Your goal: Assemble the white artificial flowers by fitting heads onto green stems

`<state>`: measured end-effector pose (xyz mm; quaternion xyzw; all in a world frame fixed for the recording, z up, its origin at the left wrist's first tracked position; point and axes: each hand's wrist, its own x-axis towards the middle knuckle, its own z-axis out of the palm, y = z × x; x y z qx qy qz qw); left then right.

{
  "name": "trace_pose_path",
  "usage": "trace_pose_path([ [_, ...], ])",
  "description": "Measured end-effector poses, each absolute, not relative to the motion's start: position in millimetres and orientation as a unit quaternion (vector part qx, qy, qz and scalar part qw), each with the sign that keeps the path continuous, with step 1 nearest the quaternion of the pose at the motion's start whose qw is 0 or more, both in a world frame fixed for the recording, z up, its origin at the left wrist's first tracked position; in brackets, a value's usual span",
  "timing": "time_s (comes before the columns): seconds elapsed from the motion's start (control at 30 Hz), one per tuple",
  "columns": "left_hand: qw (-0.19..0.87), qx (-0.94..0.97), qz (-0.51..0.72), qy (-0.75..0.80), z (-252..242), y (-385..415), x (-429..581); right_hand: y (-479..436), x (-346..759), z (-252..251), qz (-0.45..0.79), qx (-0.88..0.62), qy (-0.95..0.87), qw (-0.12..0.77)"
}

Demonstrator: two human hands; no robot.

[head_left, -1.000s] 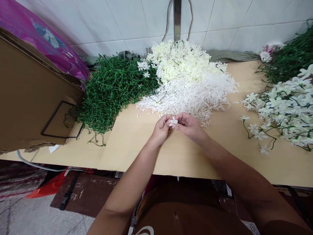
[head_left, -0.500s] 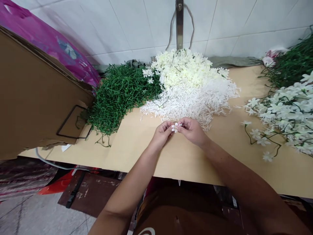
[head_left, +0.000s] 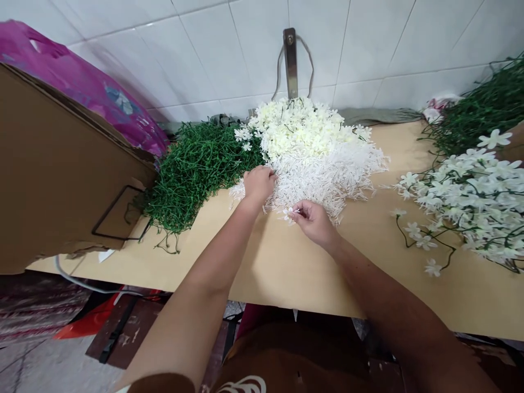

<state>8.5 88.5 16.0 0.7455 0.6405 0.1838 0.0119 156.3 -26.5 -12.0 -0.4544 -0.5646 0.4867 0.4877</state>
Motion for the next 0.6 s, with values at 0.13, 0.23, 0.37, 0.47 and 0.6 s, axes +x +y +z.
trace_pose_path([
  [0.13, 0.159, 0.687, 0.333, 0.626, 23, 103, -2, -25, 154, -13, 0.52, -0.45, -0.541, 0.485],
  [0.23, 0.284, 0.615, 0.482, 0.555, 45, 112, -15, -26, 152, -15, 0.576, -0.433, -0.514, 0.465],
  [0.37, 0.307, 0.575, 0.557, 0.514, 84, 102, -26, -29, 148, -14, 0.608, -0.416, -0.523, 0.428],
  [0.47, 0.417, 0.48, 0.62, 0.459, 101, 76, -30, -29, 150, -12, 0.609, -0.42, -0.52, 0.427],
  [0.6, 0.548, 0.435, 0.573, 0.427, 84, 33, -26, -26, 159, -9, 0.602, -0.42, -0.499, 0.46],
])
